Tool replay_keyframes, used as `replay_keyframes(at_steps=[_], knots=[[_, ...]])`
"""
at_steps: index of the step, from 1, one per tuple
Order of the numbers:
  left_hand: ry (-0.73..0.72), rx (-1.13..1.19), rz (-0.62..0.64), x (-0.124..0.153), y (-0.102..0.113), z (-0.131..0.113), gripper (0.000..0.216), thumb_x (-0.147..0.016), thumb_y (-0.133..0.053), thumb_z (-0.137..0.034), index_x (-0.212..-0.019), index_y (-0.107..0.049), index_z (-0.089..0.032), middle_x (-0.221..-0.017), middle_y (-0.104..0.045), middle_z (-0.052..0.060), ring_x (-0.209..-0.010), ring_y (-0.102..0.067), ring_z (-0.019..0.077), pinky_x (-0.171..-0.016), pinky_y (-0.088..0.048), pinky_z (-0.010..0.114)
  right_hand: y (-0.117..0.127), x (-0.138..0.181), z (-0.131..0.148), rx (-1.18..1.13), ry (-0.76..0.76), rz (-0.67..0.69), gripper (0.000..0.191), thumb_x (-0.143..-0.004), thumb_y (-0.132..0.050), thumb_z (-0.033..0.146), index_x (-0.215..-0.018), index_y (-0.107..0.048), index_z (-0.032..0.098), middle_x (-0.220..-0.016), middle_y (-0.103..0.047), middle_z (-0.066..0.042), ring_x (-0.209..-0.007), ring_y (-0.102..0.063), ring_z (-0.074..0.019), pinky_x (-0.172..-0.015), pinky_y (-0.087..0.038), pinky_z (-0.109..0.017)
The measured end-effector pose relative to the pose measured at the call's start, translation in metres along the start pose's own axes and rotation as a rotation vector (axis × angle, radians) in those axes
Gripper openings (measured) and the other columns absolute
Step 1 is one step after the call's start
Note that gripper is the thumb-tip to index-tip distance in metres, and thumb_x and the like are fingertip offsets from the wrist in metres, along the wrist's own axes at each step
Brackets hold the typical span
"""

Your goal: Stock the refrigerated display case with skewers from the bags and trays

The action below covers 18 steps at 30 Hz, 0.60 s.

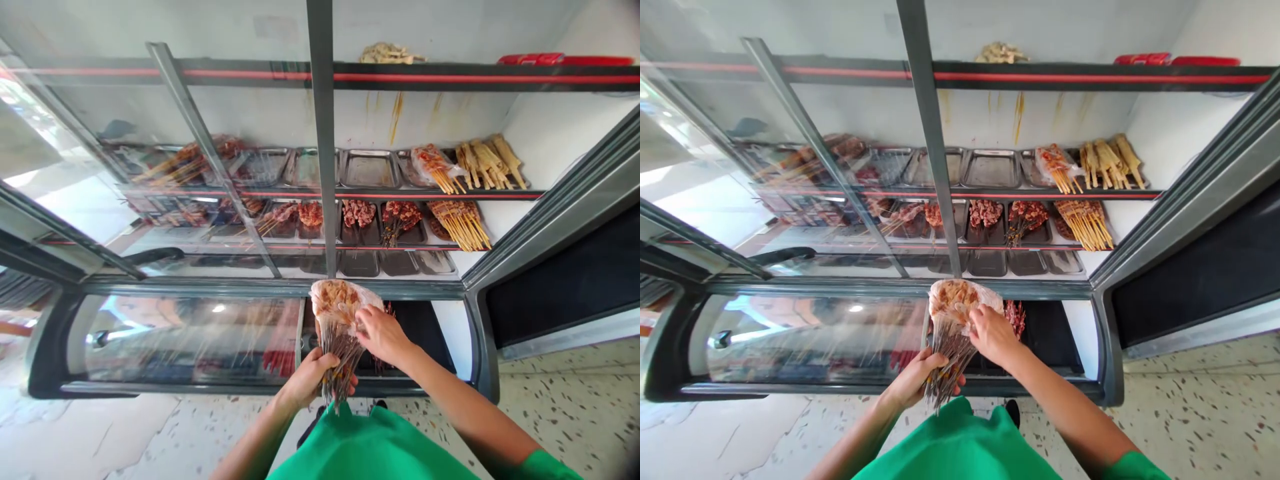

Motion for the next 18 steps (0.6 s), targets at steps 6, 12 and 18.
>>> replay_keyframes(at_steps=[6, 12, 18], knots=[[-0.028, 0.015, -0.049, -0.005, -0.007, 0.013, 0.035, -0.059, -0.063, -0.041, -0.077, -0.061, -0.010, -0.070, -0.073, 0.020, -0.055, -0.069, 0.0261, -0.043, -0.046, 0.026, -0.024, 0.010, 0.030, 0.331, 0.580, 0.087, 0.016, -0.098, -0.049, 0.014, -0.097, -0.065, 0.014, -0.095, -0.066, -0.008, -0.093, -0.062, -0.0205, -0.070, -0.048, -0.030], [-0.029, 0.044, -0.096, 0.000, -0.004, 0.017, 0.037, -0.060, -0.064, -0.041, -0.077, -0.063, -0.008, -0.070, -0.072, 0.021, -0.054, -0.068, 0.0245, -0.045, -0.044, 0.025, -0.036, -0.025, -0.005, -0.118, 0.350, -0.005, 0.006, -0.084, -0.063, 0.010, -0.083, -0.066, 0.015, -0.084, -0.069, -0.005, -0.075, -0.062, -0.0156, -0.067, -0.044, -0.026], [-0.040, 0.110, -0.116, 0.004, 0.000, 0.011, 0.041, -0.057, -0.066, -0.039, -0.077, -0.066, -0.004, -0.072, -0.073, 0.023, -0.056, -0.068, 0.0262, -0.046, -0.047, 0.027, -0.076, -0.051, -0.053, -0.979, -0.084, 0.156, 0.015, -0.082, -0.060, 0.027, -0.083, -0.068, 0.015, -0.057, -0.059, 0.001, -0.048, -0.053, -0.0105, -0.050, -0.038, -0.021]])
Point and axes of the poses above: each hand's wrist, its own x-axis away from the middle knuckle, its own y-axis out of the back of the hand, z = x × y, the point moved 9 cm from there along -x, towards the middle knuckle
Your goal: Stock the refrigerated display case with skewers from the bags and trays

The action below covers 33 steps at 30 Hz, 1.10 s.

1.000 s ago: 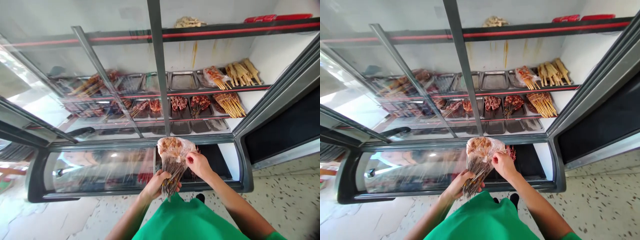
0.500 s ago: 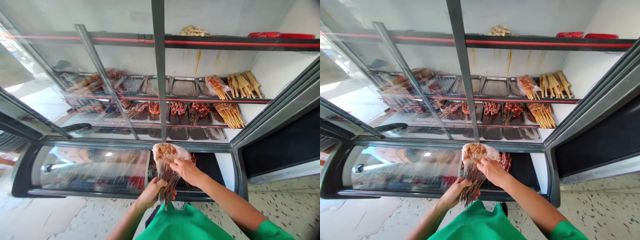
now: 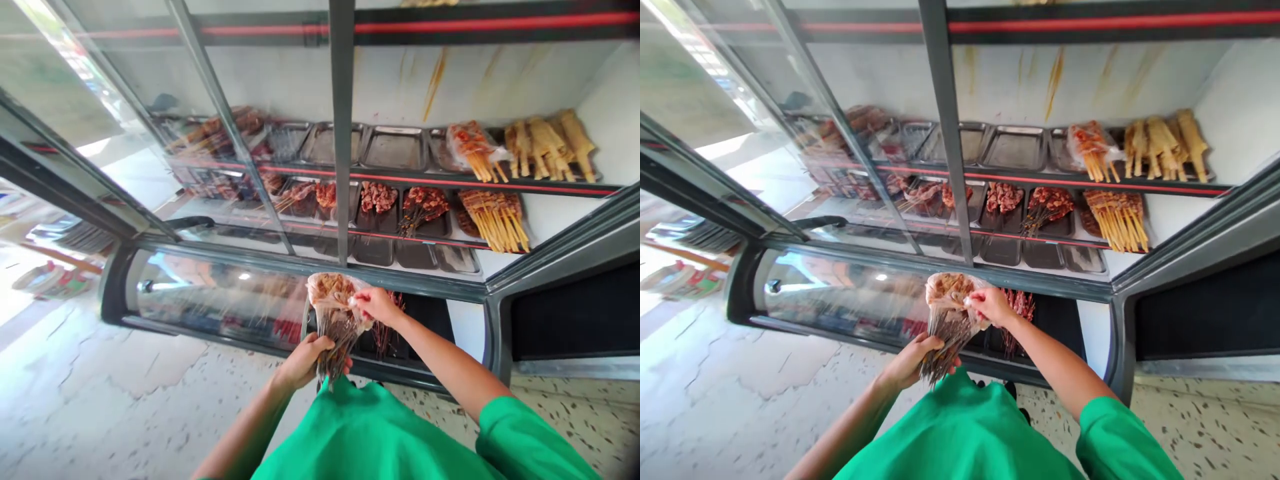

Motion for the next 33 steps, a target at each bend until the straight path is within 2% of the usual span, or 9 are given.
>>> replay_keyframes(at_steps=[3, 6, 10, 14, 20, 25, 28, 30, 33], knots=[[0.001, 0.013, 0.002, -0.001, 0.005, -0.001, 0.041, -0.056, -0.066, -0.038, -0.078, -0.065, -0.004, -0.072, -0.072, 0.023, -0.056, -0.068, 0.0270, -0.044, -0.046, 0.027, -0.009, -0.005, -0.012, -0.194, -0.084, 0.113, 0.027, -0.080, -0.062, 0.038, -0.090, -0.069, 0.014, -0.056, -0.058, 0.002, -0.045, -0.051, -0.0097, -0.047, -0.039, -0.021], [-0.009, 0.037, 0.009, -0.001, 0.009, -0.001, 0.040, -0.057, -0.065, -0.038, -0.079, -0.064, -0.005, -0.070, -0.072, 0.023, -0.055, -0.068, 0.0263, -0.045, -0.047, 0.027, -0.007, -0.004, -0.006, -0.169, -0.077, 0.145, 0.032, -0.081, -0.064, 0.041, -0.096, -0.070, 0.014, -0.058, -0.058, 0.003, -0.046, -0.048, -0.0088, -0.047, -0.038, -0.021], [-0.018, 0.058, 0.023, 0.000, 0.013, 0.000, 0.038, -0.057, -0.065, -0.038, -0.079, -0.062, -0.007, -0.068, -0.072, 0.021, -0.052, -0.067, 0.0261, -0.042, -0.046, 0.027, 0.003, -0.002, 0.023, 0.156, 0.066, 0.086, 0.024, -0.086, -0.062, 0.031, -0.100, -0.074, 0.015, -0.081, -0.070, -0.004, -0.067, -0.061, -0.0126, -0.063, -0.046, -0.025], [-0.014, 0.081, 0.027, -0.001, 0.018, 0.003, 0.038, -0.057, -0.065, -0.037, -0.080, -0.063, -0.007, -0.066, -0.071, 0.020, -0.053, -0.068, 0.0268, -0.042, -0.047, 0.027, -0.017, 0.000, 0.042, 0.499, 0.207, 0.160, 0.019, -0.086, -0.061, 0.015, -0.097, -0.076, 0.016, -0.101, -0.072, -0.008, -0.092, -0.064, -0.0168, -0.085, -0.046, -0.029], [-0.032, 0.069, 0.081, -0.005, 0.018, 0.007, 0.032, -0.061, -0.062, -0.036, -0.076, -0.063, -0.008, -0.064, -0.070, 0.018, -0.053, -0.068, 0.0265, -0.040, -0.045, 0.026, -0.039, -0.015, 0.024, 0.667, -0.040, 0.353, 0.019, -0.080, -0.070, 0.017, -0.098, -0.069, 0.012, -0.081, -0.067, -0.003, -0.067, -0.053, -0.0111, -0.061, -0.038, -0.023], [0.003, 0.075, 0.094, -0.007, 0.019, 0.017, 0.031, -0.059, -0.060, -0.035, -0.075, -0.063, -0.010, -0.063, -0.070, 0.017, -0.051, -0.067, 0.0253, -0.041, -0.046, 0.027, -0.040, -0.018, 0.021, 0.669, -0.133, 0.564, 0.012, -0.078, -0.072, 0.017, -0.088, -0.066, 0.013, -0.075, -0.061, 0.001, -0.065, -0.050, -0.0092, -0.057, -0.035, -0.022], [0.012, 0.080, 0.096, -0.009, 0.018, 0.020, 0.028, -0.057, -0.060, -0.034, -0.073, -0.063, -0.011, -0.061, -0.069, 0.016, -0.052, -0.067, 0.0263, -0.041, -0.048, 0.028, -0.041, -0.012, 0.012, 0.547, -0.228, 0.684, 0.009, -0.087, -0.063, 0.023, -0.083, -0.063, 0.015, -0.062, -0.053, 0.003, -0.057, -0.050, -0.0104, -0.054, -0.037, -0.023], [0.012, 0.069, 0.088, -0.011, 0.018, 0.021, 0.027, -0.056, -0.060, -0.035, -0.069, -0.062, -0.011, -0.060, -0.068, 0.017, -0.051, -0.066, 0.0262, -0.040, -0.047, 0.028, -0.040, -0.012, 0.010, 0.509, -0.229, 0.668, 0.010, -0.088, -0.058, 0.020, -0.081, -0.062, 0.015, -0.059, -0.051, 0.003, -0.054, -0.050, -0.0109, -0.052, -0.037, -0.024], [-0.011, 0.059, 0.086, -0.012, 0.017, 0.016, 0.024, -0.054, -0.059, -0.034, -0.063, -0.061, -0.011, -0.059, -0.067, 0.017, -0.049, -0.064, 0.0238, -0.038, -0.045, 0.026, -0.041, -0.021, 0.020, 0.569, -0.062, 0.547, 0.007, -0.076, -0.061, 0.009, -0.073, -0.063, 0.015, -0.064, -0.058, 0.001, -0.059, -0.050, -0.0104, -0.056, -0.037, -0.023]])
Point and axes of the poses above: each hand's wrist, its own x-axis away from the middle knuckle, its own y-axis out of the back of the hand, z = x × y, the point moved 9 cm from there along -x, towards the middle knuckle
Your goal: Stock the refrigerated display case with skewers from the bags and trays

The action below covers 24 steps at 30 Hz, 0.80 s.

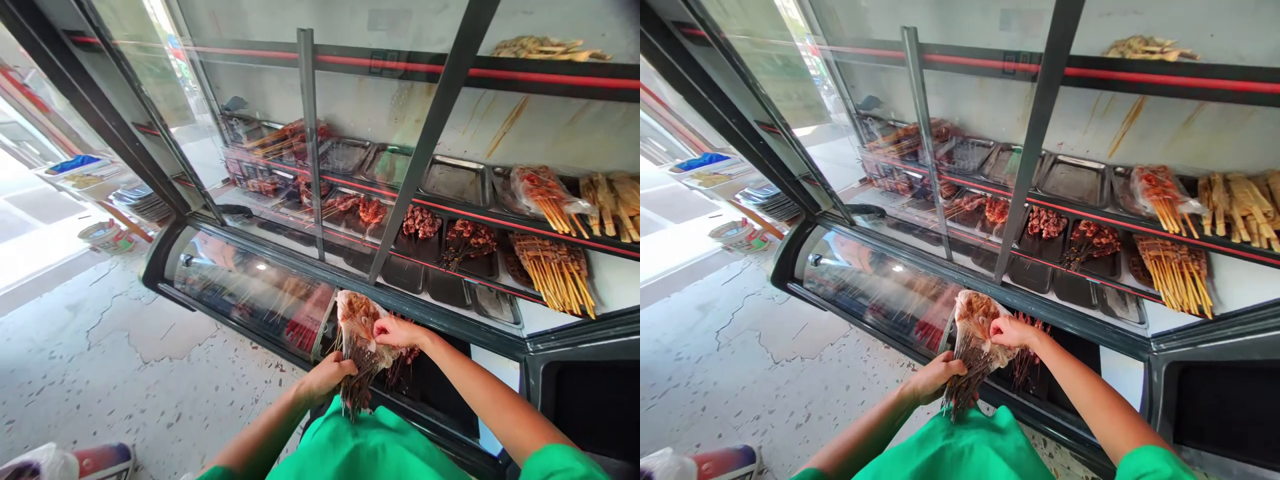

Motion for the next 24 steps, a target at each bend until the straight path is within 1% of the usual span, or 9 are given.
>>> replay_keyframes(at_steps=[2, 4, 8, 10, 13, 16, 18, 21, 24], knots=[[-0.023, 0.021, 0.010, 0.000, 0.000, -0.004, 0.023, -0.053, -0.059, -0.033, -0.062, -0.061, -0.011, -0.057, -0.066, 0.015, -0.046, -0.062, 0.0220, -0.037, -0.043, 0.025, 0.003, -0.003, 0.005, 0.008, 0.037, -0.078, 0.010, -0.071, -0.062, 0.007, -0.065, -0.062, 0.015, -0.063, -0.059, 0.001, -0.060, -0.049, -0.0098, -0.057, -0.037, -0.023], [-0.034, 0.048, 0.037, 0.001, 0.000, -0.007, 0.023, -0.054, -0.059, -0.033, -0.063, -0.062, -0.012, -0.056, -0.066, 0.014, -0.044, -0.060, 0.0206, -0.036, -0.040, 0.024, 0.004, -0.006, 0.003, -0.054, 0.000, -0.123, 0.011, -0.070, -0.061, 0.010, -0.062, -0.059, 0.016, -0.057, -0.056, 0.002, -0.055, -0.048, -0.0093, -0.053, -0.036, -0.023], [-0.052, 0.062, 0.061, 0.004, 0.006, -0.009, 0.021, -0.057, -0.059, -0.031, -0.063, -0.063, -0.012, -0.054, -0.064, 0.012, -0.044, -0.060, 0.0207, -0.037, -0.037, 0.023, -0.003, -0.005, -0.001, -0.195, -0.136, -0.086, 0.007, -0.076, -0.056, 0.018, -0.069, -0.055, 0.020, -0.047, -0.050, 0.005, -0.042, -0.044, -0.0107, -0.045, -0.034, -0.024], [-0.061, 0.051, 0.051, 0.006, 0.011, -0.010, 0.021, -0.060, -0.059, -0.030, -0.065, -0.064, -0.010, -0.056, -0.065, 0.013, -0.048, -0.063, 0.0228, -0.039, -0.040, 0.025, 0.003, -0.003, 0.010, -0.081, -0.066, -0.153, 0.010, -0.077, -0.057, 0.015, -0.069, -0.054, 0.020, -0.051, -0.054, 0.003, -0.046, -0.048, -0.0114, -0.049, -0.036, -0.025], [-0.069, 0.034, 0.041, 0.010, 0.014, -0.013, 0.025, -0.062, -0.059, -0.031, -0.067, -0.066, -0.008, -0.061, -0.068, 0.017, -0.053, -0.066, 0.0244, -0.041, -0.042, 0.026, 0.012, 0.001, 0.036, 0.251, 0.096, -0.319, 0.016, -0.078, -0.060, 0.010, -0.066, -0.054, 0.018, -0.064, -0.061, -0.002, -0.060, -0.054, -0.0131, -0.060, -0.036, -0.026], [-0.075, 0.019, 0.031, 0.012, 0.015, -0.016, 0.028, -0.062, -0.059, -0.035, -0.066, -0.066, -0.008, -0.063, -0.069, 0.017, -0.054, -0.066, 0.0239, -0.041, -0.043, 0.025, 0.008, 0.001, 0.042, 0.430, 0.077, -0.372, 0.011, -0.084, -0.061, 0.013, -0.074, -0.058, 0.017, -0.076, -0.066, -0.006, -0.069, -0.057, -0.0163, -0.065, -0.037, -0.029], [-0.086, 0.018, 0.015, 0.011, 0.015, -0.018, 0.029, -0.062, -0.059, -0.036, -0.067, -0.066, -0.008, -0.063, -0.069, 0.017, -0.054, -0.067, 0.0240, -0.043, -0.044, 0.025, 0.005, -0.001, 0.040, 0.482, 0.034, -0.397, 0.008, -0.089, -0.058, 0.015, -0.081, -0.060, 0.016, -0.080, -0.069, -0.008, -0.072, -0.060, -0.0185, -0.067, -0.038, -0.030], [-0.094, 0.018, -0.007, 0.010, 0.018, -0.020, 0.030, -0.062, -0.059, -0.036, -0.070, -0.065, -0.008, -0.063, -0.069, 0.016, -0.055, -0.067, 0.0250, -0.044, -0.046, 0.027, 0.008, -0.001, 0.036, 0.528, -0.012, -0.490, 0.012, -0.092, -0.052, 0.016, -0.087, -0.062, 0.015, -0.087, -0.070, -0.013, -0.074, -0.062, -0.0207, -0.068, -0.039, -0.032], [-0.083, 0.020, -0.020, 0.010, 0.022, -0.021, 0.033, -0.060, -0.059, -0.036, -0.073, -0.065, -0.007, -0.066, -0.070, 0.018, -0.054, -0.067, 0.0261, -0.043, -0.046, 0.027, 0.016, 0.000, 0.034, 0.409, 0.012, -0.547, 0.014, -0.091, -0.052, 0.017, -0.083, -0.063, 0.016, -0.084, -0.070, -0.011, -0.072, -0.062, -0.0190, -0.068, -0.040, -0.030]])
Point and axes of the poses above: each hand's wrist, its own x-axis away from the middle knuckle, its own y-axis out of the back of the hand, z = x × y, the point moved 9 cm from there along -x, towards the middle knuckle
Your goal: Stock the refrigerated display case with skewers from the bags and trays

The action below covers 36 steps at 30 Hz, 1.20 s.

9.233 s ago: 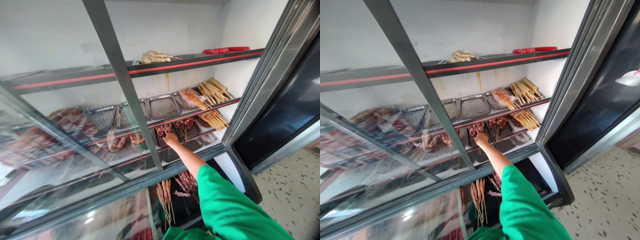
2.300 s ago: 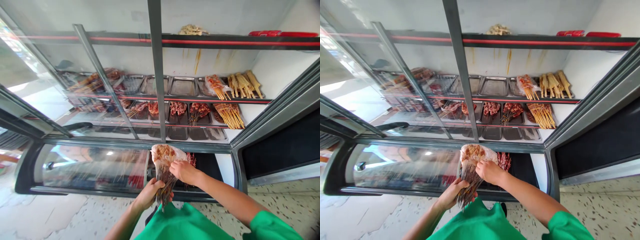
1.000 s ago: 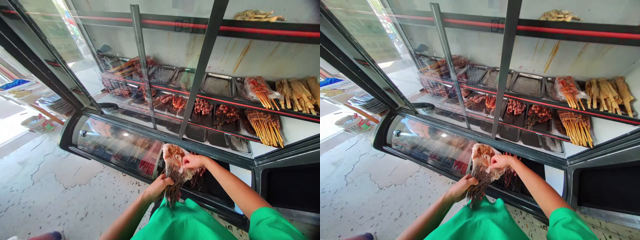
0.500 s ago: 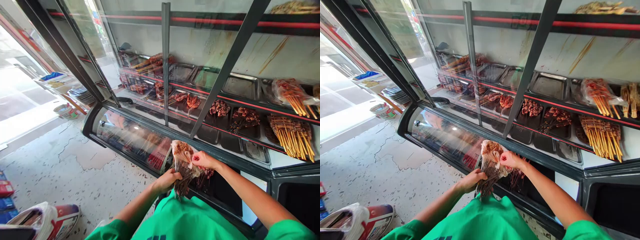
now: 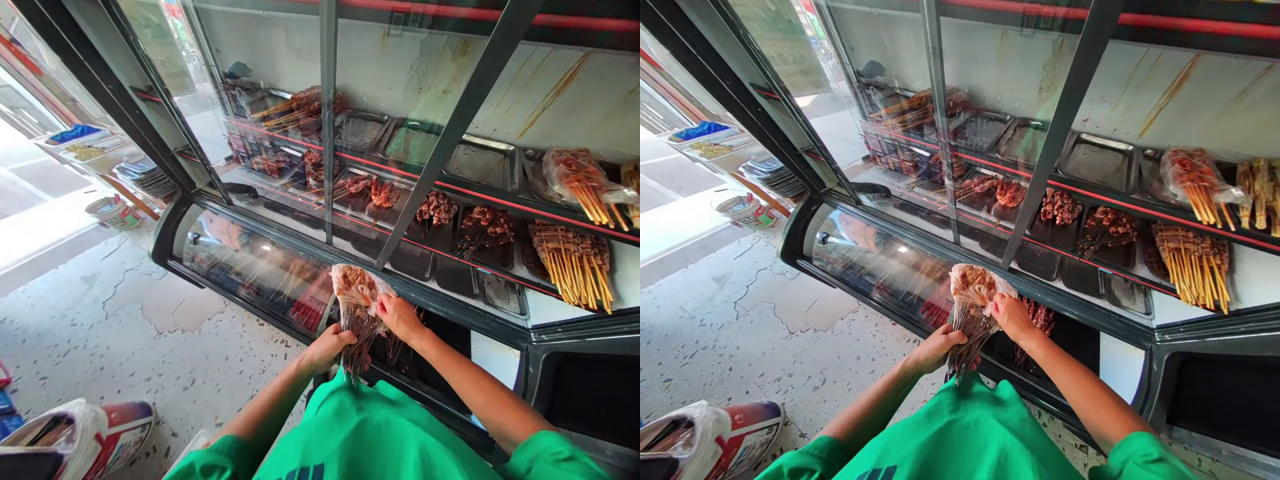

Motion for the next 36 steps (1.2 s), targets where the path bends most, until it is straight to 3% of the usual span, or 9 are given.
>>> replay_keyframes(at_steps=[4, 8, 13, 18, 21, 25, 27, 31, 36], knots=[[0.019, 0.019, 0.007, 0.001, 0.004, 0.000, 0.035, -0.059, -0.062, -0.036, -0.078, -0.065, -0.007, -0.072, -0.073, 0.020, -0.055, -0.069, 0.0268, -0.045, -0.049, 0.029, -0.009, -0.010, -0.013, -0.318, -0.079, 0.184, 0.019, -0.091, -0.053, 0.022, -0.077, -0.065, 0.016, -0.062, -0.064, -0.002, -0.055, -0.056, -0.0131, -0.060, -0.039, -0.026], [0.007, 0.018, -0.018, 0.001, 0.008, 0.003, 0.030, -0.060, -0.061, -0.036, -0.074, -0.062, -0.009, -0.065, -0.070, 0.018, -0.054, -0.068, 0.0274, -0.041, -0.045, 0.027, -0.022, -0.020, -0.018, -0.441, -0.131, 0.337, 0.023, -0.088, -0.053, 0.024, -0.072, -0.067, 0.014, -0.061, -0.062, 0.000, -0.052, -0.053, -0.0112, -0.055, -0.037, -0.023], [0.040, 0.004, -0.077, 0.004, 0.015, 0.011, 0.034, -0.057, -0.062, -0.039, -0.074, -0.063, -0.010, -0.063, -0.069, 0.016, -0.053, -0.068, 0.0263, -0.043, -0.046, 0.028, -0.041, -0.021, 0.002, -0.257, 0.050, 0.524, 0.012, -0.082, -0.061, 0.019, -0.077, -0.070, 0.013, -0.064, -0.059, 0.003, -0.058, -0.046, -0.0075, -0.053, -0.034, -0.019], [0.073, -0.049, -0.095, 0.007, 0.016, 0.018, 0.037, -0.056, -0.062, -0.040, -0.073, -0.064, -0.008, -0.067, -0.071, 0.020, -0.054, -0.068, 0.0255, -0.044, -0.046, 0.028, -0.053, -0.017, 0.014, -0.090, 0.128, 0.673, 0.026, -0.083, -0.062, 0.020, -0.058, -0.063, 0.014, -0.050, -0.045, 0.005, -0.047, -0.036, -0.0066, -0.047, -0.027, -0.022], [0.091, -0.057, -0.094, 0.007, 0.016, 0.024, 0.035, -0.056, -0.062, -0.040, -0.073, -0.064, -0.009, -0.065, -0.071, 0.018, -0.054, -0.068, 0.0263, -0.044, -0.045, 0.028, -0.053, -0.010, 0.019, -0.042, 0.156, 0.665, 0.020, -0.083, -0.062, 0.020, -0.066, -0.070, 0.014, -0.057, -0.058, 0.002, -0.051, -0.043, -0.0082, -0.050, -0.031, -0.022], [0.071, -0.079, -0.082, 0.004, 0.018, 0.026, 0.033, -0.059, -0.061, -0.041, -0.069, -0.064, -0.010, -0.062, -0.069, 0.016, -0.052, -0.066, 0.0243, -0.042, -0.043, 0.027, -0.041, 0.003, 0.034, 0.177, 0.265, 0.514, 0.020, -0.083, -0.058, 0.019, -0.082, -0.077, 0.015, -0.078, -0.074, -0.007, -0.062, -0.056, -0.0135, -0.054, -0.034, -0.024], [0.066, -0.071, -0.075, 0.004, 0.019, 0.024, 0.033, -0.060, -0.062, -0.041, -0.069, -0.064, -0.009, -0.061, -0.069, 0.016, -0.052, -0.067, 0.0239, -0.042, -0.042, 0.026, -0.034, 0.006, 0.039, 0.251, 0.267, 0.444, 0.023, -0.086, -0.057, 0.024, -0.086, -0.079, 0.016, -0.082, -0.076, -0.009, -0.065, -0.061, -0.0156, -0.054, -0.033, -0.025], [0.079, -0.042, -0.086, 0.008, 0.022, 0.020, 0.033, -0.060, -0.067, -0.042, -0.071, -0.062, -0.012, -0.061, -0.068, 0.014, -0.054, -0.067, 0.0239, -0.043, -0.043, 0.026, -0.021, 0.003, 0.030, 0.185, 0.149, 0.372, 0.032, -0.088, -0.062, 0.041, -0.088, -0.081, 0.015, -0.079, -0.076, -0.008, -0.061, -0.060, -0.0160, -0.051, -0.029, -0.028], [0.070, -0.057, -0.069, 0.011, 0.016, 0.011, 0.033, -0.062, -0.069, -0.041, -0.074, -0.063, -0.011, -0.063, -0.069, 0.014, -0.056, -0.068, 0.0248, -0.046, -0.046, 0.028, -0.015, -0.009, 0.008, 0.044, 0.095, 0.297, 0.031, -0.086, -0.065, 0.040, -0.080, -0.079, 0.013, -0.071, -0.072, -0.007, -0.055, -0.049, -0.0119, -0.052, -0.027, -0.027]])
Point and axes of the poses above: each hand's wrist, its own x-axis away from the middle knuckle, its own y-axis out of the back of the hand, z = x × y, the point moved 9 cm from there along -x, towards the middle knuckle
